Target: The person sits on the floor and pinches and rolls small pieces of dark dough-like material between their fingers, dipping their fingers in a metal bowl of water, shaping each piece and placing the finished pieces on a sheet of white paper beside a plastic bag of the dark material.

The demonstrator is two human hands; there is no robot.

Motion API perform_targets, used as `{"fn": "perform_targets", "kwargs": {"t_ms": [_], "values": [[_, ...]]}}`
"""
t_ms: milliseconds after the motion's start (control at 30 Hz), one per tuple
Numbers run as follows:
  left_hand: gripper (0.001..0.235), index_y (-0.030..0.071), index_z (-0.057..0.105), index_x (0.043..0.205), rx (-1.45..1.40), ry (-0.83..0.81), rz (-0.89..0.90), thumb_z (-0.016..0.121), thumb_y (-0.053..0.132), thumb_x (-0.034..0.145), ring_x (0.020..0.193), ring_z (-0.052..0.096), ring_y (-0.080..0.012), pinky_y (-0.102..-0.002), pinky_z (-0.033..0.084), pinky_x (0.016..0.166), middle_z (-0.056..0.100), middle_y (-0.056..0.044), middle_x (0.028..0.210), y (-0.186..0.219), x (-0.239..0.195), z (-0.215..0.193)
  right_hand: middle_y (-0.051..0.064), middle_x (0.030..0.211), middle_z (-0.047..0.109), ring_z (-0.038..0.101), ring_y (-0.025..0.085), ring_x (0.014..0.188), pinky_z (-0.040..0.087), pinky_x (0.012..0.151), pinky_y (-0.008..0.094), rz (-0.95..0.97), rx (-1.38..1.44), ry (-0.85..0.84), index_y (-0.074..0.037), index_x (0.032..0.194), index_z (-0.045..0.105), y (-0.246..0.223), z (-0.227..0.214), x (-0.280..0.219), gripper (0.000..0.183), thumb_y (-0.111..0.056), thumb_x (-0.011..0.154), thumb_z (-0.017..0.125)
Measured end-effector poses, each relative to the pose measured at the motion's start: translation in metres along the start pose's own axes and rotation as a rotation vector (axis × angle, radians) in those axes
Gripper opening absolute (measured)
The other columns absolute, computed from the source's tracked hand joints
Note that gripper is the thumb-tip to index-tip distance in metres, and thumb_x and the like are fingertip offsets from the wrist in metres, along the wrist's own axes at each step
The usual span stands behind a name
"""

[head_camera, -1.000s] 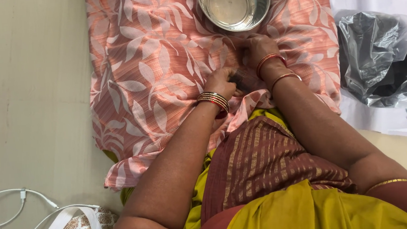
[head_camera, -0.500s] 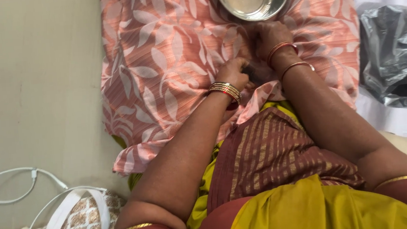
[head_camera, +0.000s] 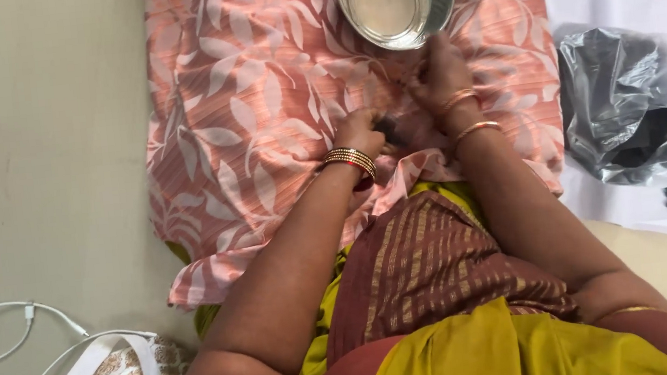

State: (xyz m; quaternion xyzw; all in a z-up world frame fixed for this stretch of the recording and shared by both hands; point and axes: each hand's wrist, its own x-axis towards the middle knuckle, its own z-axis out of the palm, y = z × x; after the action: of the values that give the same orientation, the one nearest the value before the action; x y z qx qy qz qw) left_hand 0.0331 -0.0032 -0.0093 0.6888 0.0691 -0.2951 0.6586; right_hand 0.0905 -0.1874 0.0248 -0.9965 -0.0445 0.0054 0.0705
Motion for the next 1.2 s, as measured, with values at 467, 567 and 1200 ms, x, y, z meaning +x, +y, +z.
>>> {"fn": "perform_targets", "kwargs": {"t_ms": [467,567,1200], "values": [[0.032,-0.002,0.067,0.109,-0.146,0.028,-0.007,0.052,-0.017,0.085,0.074,0.078,-0.019,-0.029,0.065,0.063,0.078,-0.016,0.097,-0.012,0.012,0.005,0.008,0.095,0.077,0.075,0.018,0.089,0.058,0.073,0.033,-0.289,0.493,-0.106,-0.005,0.112,0.049,-0.034,-0.06,-0.064,0.043,-0.004,0.086,0.082],[0.031,-0.001,0.066,0.11,-0.15,0.043,-0.076,0.053,-0.016,0.086,0.073,0.078,-0.0188,-0.03,0.064,0.061,0.078,-0.015,0.097,-0.008,0.011,0.004,0.005,0.098,0.076,0.079,0.018,0.095,0.061,0.075,0.032,-0.281,0.549,-0.096,-0.009,0.108,0.061,-0.03,-0.058,-0.061,0.025,-0.005,0.09,0.078],[0.039,-0.003,0.065,0.12,-0.103,0.042,-0.044,0.056,-0.015,0.085,0.08,0.078,-0.0196,-0.03,0.067,0.07,0.076,-0.014,0.105,-0.002,0.005,0.004,0.013,0.113,0.073,0.06,0.031,0.123,0.042,0.108,0.049,-0.136,-0.076,-0.264,-0.018,0.123,0.057,-0.013,-0.015,-0.007,0.033,-0.012,0.091,0.062]]}}
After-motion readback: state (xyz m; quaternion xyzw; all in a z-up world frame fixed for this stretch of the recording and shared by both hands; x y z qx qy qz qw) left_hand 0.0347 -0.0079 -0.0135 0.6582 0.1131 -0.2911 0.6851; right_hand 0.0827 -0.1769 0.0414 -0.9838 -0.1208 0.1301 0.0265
